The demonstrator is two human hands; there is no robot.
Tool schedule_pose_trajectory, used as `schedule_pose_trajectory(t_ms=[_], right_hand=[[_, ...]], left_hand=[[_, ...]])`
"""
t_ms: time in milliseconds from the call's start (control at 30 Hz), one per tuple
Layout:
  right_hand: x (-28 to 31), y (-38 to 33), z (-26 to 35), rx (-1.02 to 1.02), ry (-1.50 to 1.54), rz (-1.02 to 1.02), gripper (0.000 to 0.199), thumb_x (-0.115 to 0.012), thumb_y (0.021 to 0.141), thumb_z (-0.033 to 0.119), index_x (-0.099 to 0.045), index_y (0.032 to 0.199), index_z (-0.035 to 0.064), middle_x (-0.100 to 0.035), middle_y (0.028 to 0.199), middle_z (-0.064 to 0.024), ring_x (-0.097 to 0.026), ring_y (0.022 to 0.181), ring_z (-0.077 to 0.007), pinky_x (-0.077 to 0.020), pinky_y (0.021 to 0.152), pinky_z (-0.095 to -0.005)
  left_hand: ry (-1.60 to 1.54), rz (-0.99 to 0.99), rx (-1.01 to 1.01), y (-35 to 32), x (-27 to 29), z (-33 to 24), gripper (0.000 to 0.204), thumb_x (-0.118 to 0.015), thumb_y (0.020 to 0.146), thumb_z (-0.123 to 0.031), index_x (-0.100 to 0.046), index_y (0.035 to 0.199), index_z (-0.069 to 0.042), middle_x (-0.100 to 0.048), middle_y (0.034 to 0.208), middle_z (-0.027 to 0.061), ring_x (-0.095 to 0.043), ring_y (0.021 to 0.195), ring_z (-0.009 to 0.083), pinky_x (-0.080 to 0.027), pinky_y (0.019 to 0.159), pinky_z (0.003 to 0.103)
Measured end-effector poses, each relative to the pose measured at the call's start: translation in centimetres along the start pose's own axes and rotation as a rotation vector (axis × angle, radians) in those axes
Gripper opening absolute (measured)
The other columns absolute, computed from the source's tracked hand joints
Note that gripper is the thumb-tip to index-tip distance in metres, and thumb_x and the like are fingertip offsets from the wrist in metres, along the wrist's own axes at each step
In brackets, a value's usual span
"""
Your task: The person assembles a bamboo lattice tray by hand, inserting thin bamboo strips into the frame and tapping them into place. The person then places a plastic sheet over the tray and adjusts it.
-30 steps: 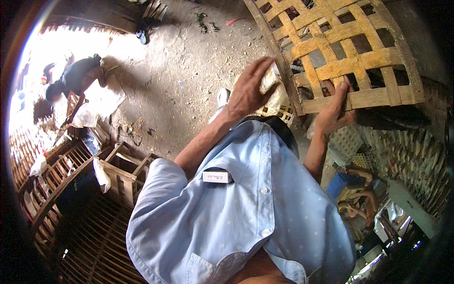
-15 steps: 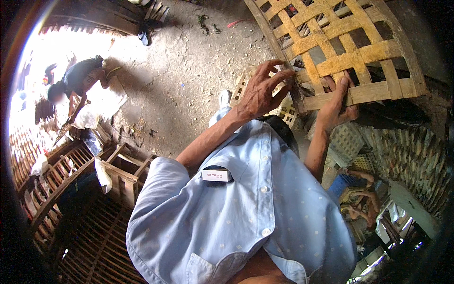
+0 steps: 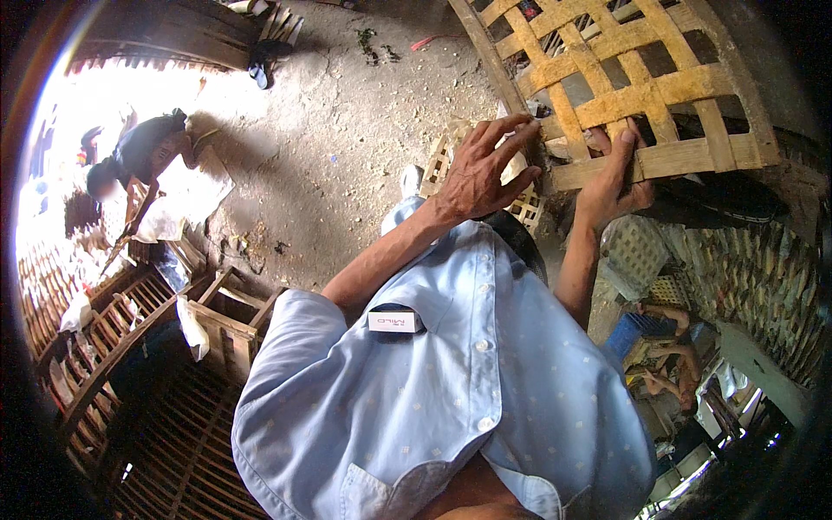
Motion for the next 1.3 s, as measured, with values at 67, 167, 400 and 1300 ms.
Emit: schedule_pose_trajectory(t_ms=[67,167,400,1300], right_hand=[[0.0,0.2,-0.3,0.028,0.003,0.014,0.037,-0.057,0.099,0.016,-0.053,0.121,-0.0138,-0.060,0.118,-0.0259,-0.066,0.104,-0.0319,-0.0583,0.089,-0.0403],[0.6,1.8,-2.2,-0.115,0.038,0.198,0.038,-0.056,0.100,0.018,-0.053,0.121,-0.0135,-0.059,0.120,-0.0258,-0.066,0.105,-0.0318,-0.0573,0.091,-0.0403],[0.2,0.6,-1.0,0.049,0.073,-0.006,0.032,-0.063,0.096,0.015,-0.060,0.109,-0.0145,-0.064,0.110,-0.0247,-0.070,0.089,-0.0304,-0.0613,0.076,-0.0393],[-1.5,0.1,-0.4,0.109,0.013,0.001,0.030,-0.060,0.097,0.012,-0.060,0.105,-0.0171,-0.063,0.107,-0.0281,-0.070,0.088,-0.0313,-0.0638,0.077,-0.0407]], left_hand=[[0.029,0.024,-0.030,-0.2,-0.4,-0.1,0.050,-0.072,0.085,-0.023,-0.057,0.131,-0.013,-0.055,0.131,0.0133,-0.056,0.109,0.0323,-0.046,0.092,0.044],[0.018,0.010,-0.052,-0.3,-0.3,-0.3,0.051,-0.079,0.074,-0.014,-0.064,0.123,-0.015,-0.061,0.125,0.0103,-0.059,0.107,0.0302,-0.049,0.090,0.043],[-0.063,0.079,-0.100,-0.3,-0.9,-1.1,0.043,-0.076,0.076,-0.009,-0.066,0.117,-0.016,-0.062,0.122,0.0085,-0.059,0.105,0.0288,-0.048,0.089,0.040],[-0.018,-0.010,0.029,-1.2,-1.0,-0.2,0.043,-0.075,0.075,-0.010,-0.065,0.118,-0.013,-0.059,0.121,0.0108,-0.056,0.109,0.0323,-0.046,0.091,0.044]])
Point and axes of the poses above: each hand's wrist, its own y-axis towards the middle knuckle, its own x-axis out of the back of the hand, z = x × y, the point moved 9 cm from there along y, towards the middle knuckle
